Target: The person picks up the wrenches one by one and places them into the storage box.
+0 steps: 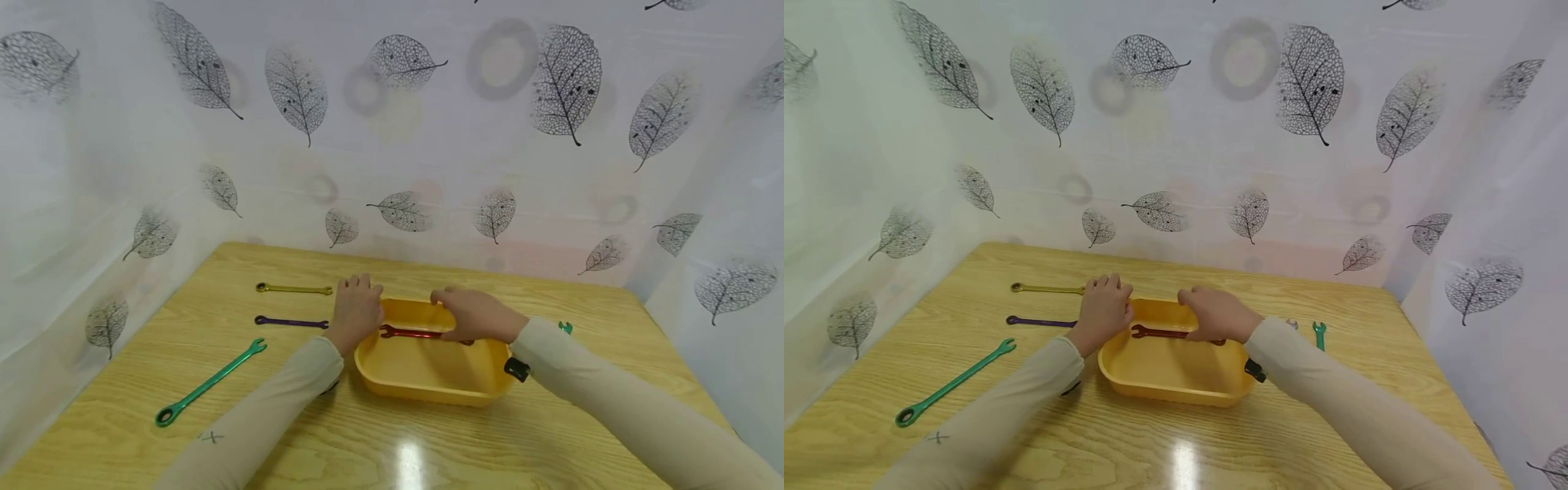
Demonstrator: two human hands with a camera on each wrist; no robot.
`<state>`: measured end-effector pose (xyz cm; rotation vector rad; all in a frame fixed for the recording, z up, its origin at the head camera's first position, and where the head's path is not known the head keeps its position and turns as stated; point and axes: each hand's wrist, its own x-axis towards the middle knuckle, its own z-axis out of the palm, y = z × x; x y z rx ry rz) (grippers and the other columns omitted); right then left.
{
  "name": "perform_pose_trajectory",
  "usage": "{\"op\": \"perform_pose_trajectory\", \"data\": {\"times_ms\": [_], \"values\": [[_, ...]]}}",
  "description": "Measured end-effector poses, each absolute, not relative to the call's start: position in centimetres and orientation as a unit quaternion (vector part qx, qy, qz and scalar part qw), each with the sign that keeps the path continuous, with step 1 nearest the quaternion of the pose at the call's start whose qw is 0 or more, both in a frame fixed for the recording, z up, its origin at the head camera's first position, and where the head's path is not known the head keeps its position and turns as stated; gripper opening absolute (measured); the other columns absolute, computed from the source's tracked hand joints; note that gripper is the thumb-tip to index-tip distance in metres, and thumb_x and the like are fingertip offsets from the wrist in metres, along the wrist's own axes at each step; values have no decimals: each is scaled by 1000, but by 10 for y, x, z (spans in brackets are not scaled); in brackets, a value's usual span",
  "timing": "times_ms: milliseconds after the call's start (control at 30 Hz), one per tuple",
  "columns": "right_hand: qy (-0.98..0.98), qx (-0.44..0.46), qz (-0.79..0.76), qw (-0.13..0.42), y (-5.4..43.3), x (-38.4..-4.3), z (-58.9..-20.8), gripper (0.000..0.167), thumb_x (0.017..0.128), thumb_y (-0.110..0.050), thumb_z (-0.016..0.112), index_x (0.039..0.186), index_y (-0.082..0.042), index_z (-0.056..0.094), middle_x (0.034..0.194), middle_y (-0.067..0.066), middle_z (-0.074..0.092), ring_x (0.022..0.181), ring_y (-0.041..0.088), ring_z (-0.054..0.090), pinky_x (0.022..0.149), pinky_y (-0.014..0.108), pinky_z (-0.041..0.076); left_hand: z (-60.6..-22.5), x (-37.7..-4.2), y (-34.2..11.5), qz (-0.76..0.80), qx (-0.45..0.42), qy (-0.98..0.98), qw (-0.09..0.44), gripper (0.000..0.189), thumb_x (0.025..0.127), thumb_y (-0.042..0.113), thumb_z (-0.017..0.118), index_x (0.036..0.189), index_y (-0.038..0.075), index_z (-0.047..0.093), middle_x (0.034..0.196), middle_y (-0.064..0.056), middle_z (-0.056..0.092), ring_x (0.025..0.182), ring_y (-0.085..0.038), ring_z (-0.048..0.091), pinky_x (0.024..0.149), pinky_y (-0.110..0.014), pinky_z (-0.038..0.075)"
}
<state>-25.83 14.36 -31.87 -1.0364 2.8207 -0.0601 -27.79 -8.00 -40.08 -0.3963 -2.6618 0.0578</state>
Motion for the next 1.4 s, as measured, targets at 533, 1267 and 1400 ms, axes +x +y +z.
{"op": "perform_pose_trajectory", "data": {"times_ms": [533, 1267, 1400], "values": [[945, -316, -78, 9, 178, -244, -295, 58, 79, -33, 73, 125, -9, 48, 111, 12, 60, 83, 20, 61, 70, 36, 51, -398, -275, -79, 25, -137, -967, 214, 22, 83, 27, 63, 101, 15, 67, 95, -7, 57, 85, -23, 52, 79, -40, 44], [968, -207, -119, -83, 239, -217, -289, 46, 88, -30, 62, 123, -2, 51, 114, 18, 61, 101, 34, 59, 77, 51, 50, -397, -269, -77, 18, -134, -969, 205, 21, 84, 26, 62, 101, 16, 67, 94, -6, 57, 85, -23, 50, 78, -39, 43], [970, -184, -117, -110, 252, -213, -294, 43, 89, -31, 61, 118, -1, 53, 108, 20, 62, 96, 36, 60, 71, 49, 51, -397, -267, -77, 21, -135, -969, 207, 20, 84, 27, 62, 100, 16, 67, 94, -6, 57, 85, -22, 50, 78, -39, 43]]}}
